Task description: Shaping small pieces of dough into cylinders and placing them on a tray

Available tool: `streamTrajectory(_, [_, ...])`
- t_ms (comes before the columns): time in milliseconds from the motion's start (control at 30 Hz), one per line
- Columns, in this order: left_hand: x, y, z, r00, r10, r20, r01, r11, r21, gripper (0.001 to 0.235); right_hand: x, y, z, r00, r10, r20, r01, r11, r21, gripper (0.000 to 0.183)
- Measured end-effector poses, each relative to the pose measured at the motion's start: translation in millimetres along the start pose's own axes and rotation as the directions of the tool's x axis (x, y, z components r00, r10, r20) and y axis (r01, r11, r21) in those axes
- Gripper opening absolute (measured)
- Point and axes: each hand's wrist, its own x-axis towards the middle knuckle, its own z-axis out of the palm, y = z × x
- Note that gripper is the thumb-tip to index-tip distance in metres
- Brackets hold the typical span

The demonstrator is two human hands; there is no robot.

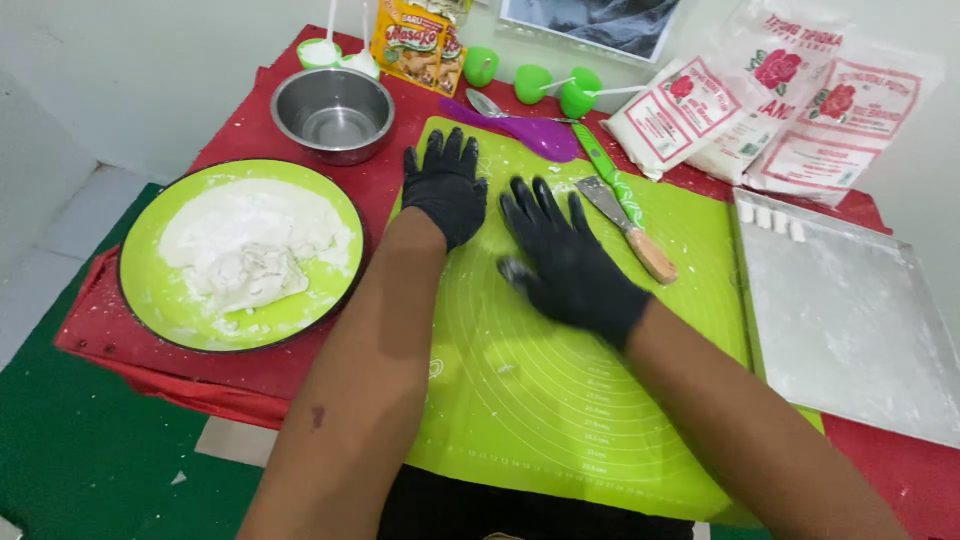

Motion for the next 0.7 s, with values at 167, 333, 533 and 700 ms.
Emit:
streamTrajectory(167, [5.8,-4.3,7.2,0.999,0.046,-0.008,-0.046,0.999,0.0,0.074,93.1,56.9,82.9,0.943,-0.077,-0.324,-0.151,0.769,-0.621,0.058])
streamTrajectory(333, [10.6,-3.7,11.6,1.0,0.016,0.002,-0.016,1.0,0.0,0.07,108.8,64.4,37.3,0.896,-0.147,-0.419,-0.083,0.871,-0.484,0.052])
streamTrajectory(533, [8.9,-2.8,5.8,0.999,0.025,0.026,-0.024,0.999,-0.028,0.068,27.1,22.4,16.4,0.974,-0.102,-0.203,0.082,0.991,-0.107,0.067])
streamTrajectory(700, [6.0,1.6,0.8,0.999,0.009,0.053,-0.007,0.999,-0.037,0.067,-54.1,-13.3,-25.8,0.995,-0.092,-0.042,0.091,0.995,-0.039,0.079])
